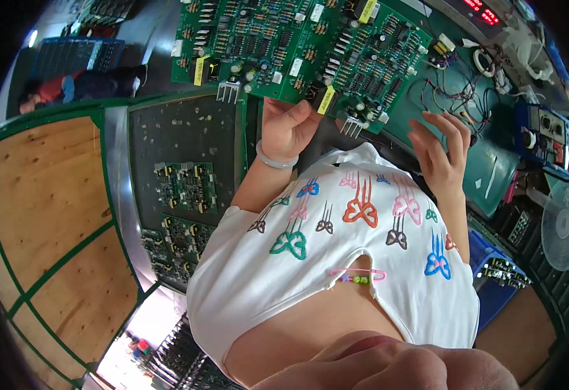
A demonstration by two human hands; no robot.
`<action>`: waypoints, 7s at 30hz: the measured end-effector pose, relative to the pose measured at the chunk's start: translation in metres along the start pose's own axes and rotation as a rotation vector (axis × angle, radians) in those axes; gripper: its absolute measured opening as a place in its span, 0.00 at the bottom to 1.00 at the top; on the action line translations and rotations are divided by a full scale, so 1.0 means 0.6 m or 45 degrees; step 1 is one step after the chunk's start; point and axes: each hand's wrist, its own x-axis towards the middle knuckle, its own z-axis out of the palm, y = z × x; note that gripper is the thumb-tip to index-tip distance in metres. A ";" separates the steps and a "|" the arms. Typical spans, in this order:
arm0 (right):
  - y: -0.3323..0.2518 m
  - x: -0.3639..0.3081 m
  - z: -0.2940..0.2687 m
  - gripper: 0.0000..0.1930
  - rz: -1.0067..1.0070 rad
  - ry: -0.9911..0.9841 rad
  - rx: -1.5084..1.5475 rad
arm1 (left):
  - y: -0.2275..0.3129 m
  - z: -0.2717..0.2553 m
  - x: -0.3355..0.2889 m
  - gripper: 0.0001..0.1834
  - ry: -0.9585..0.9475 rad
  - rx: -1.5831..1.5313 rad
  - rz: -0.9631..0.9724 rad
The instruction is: The person repeatedly picks up green circuit boards from a rack, places them on a green workbench, and connects multimeter probes to test points on the boards. After testing, the person disconnects the probes and returns the boards to the rack. This cycle is repeated for multiple boards throughout the clip.
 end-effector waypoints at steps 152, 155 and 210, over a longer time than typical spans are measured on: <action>0.371 -0.231 0.264 0.10 1.011 -0.846 -0.063 | -0.298 -0.378 0.310 0.31 -0.356 2.769 -0.245; 0.399 -0.224 0.274 0.07 1.341 -0.465 0.400 | -0.312 -0.400 0.329 0.31 -0.377 2.729 -0.490; 0.438 -0.088 0.382 0.06 1.128 -0.385 -0.140 | -0.434 -0.275 0.414 0.08 -0.436 1.972 -0.727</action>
